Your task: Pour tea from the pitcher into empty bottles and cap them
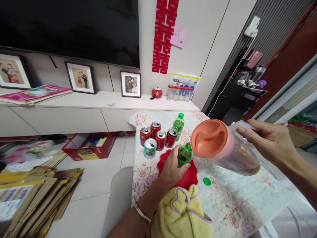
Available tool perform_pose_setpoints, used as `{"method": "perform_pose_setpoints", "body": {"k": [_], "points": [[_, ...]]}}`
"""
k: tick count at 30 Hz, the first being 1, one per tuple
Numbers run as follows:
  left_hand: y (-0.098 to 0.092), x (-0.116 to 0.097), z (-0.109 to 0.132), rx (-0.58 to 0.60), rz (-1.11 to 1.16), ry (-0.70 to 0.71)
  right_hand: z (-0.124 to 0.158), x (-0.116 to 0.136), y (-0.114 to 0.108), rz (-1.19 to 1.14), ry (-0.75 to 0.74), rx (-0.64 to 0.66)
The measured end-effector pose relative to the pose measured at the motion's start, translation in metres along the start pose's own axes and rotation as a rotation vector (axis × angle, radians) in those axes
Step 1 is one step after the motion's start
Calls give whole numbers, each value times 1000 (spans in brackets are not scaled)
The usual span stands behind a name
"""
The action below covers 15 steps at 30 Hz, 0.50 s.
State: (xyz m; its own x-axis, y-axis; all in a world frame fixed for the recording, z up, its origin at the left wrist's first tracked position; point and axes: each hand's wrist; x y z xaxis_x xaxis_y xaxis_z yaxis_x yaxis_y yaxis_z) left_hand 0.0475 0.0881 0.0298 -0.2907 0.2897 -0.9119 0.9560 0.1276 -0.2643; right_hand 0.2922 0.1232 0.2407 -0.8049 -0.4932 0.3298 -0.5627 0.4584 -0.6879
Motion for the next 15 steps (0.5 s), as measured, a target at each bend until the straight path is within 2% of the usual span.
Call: {"method": "perform_pose_setpoints", "body": {"k": [9, 15], "points": [[0, 1, -1, -6, -8, 16, 7, -6, 0, -50, 85, 15], [0, 1, 0, 1, -9, 1, 4, -4, 0, -11, 43, -1]]}}
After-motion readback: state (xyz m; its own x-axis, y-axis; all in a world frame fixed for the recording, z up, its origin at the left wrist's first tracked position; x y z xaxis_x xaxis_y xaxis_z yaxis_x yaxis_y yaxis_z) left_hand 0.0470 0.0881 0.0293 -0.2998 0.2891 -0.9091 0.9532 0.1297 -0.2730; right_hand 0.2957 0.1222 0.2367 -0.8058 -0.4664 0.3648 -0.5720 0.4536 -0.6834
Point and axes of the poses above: each hand's wrist, its own z-axis away from the middle knuckle, its own y-axis out of the palm, x = y × z, and after that the axes turned 4 degrees about -x, right-handed
